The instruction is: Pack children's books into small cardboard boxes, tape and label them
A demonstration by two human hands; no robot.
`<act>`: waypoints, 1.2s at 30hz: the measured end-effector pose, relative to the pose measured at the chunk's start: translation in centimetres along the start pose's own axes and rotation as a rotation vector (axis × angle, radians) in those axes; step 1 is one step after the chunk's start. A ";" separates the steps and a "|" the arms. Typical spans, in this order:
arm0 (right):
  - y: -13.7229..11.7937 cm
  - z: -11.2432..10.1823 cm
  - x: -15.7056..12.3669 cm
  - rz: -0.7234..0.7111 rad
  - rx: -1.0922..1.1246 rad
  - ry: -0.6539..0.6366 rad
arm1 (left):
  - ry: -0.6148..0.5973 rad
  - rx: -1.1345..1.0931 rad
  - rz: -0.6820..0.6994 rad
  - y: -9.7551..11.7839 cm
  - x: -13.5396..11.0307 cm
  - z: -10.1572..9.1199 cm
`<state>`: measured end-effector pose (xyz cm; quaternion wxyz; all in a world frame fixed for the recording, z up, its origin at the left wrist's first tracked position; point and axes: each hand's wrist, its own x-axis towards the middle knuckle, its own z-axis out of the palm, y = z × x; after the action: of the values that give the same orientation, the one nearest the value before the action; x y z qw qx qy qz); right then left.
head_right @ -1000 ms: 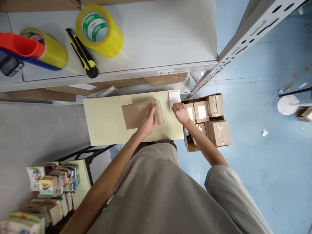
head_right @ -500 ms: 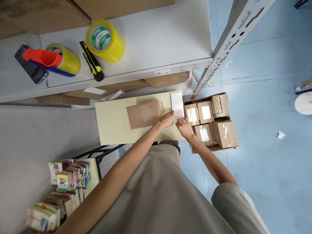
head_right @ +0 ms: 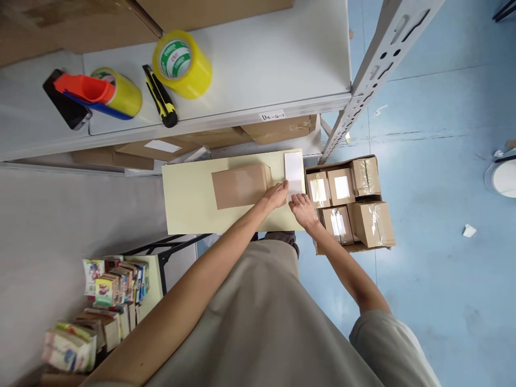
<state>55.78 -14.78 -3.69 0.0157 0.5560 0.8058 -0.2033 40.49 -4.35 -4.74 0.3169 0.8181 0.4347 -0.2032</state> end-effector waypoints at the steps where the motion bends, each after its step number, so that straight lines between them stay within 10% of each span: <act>1: -0.1 -0.2 0.2 0.007 0.007 -0.005 | 0.000 -0.005 -0.004 0.0 -0.1 -0.1; 11: -1.4 -3.3 -1.9 0.008 0.409 -0.532 | -0.004 -0.173 -0.019 0.6 0.4 -1.0; 16: 0.2 -5.5 -2.2 0.158 0.916 -0.048 | -0.035 -0.423 0.069 -0.2 -3.4 -1.9; 21: 2.3 -7.1 -0.8 0.563 1.236 0.511 | -0.042 -1.259 0.004 -3.7 -10.1 -5.3; 27: 0.7 -10.2 2.1 0.538 1.210 0.609 | 0.137 -1.275 0.036 -7.5 -14.7 -10.4; 36: -6.6 -13.6 8.4 0.399 1.123 0.603 | 0.296 -1.186 0.151 -13.9 -19.0 -13.2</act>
<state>49.33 -4.58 8.71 -0.4647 0.6506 0.4283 -0.4210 19.30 -0.35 11.47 0.6677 0.5505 0.4542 0.2118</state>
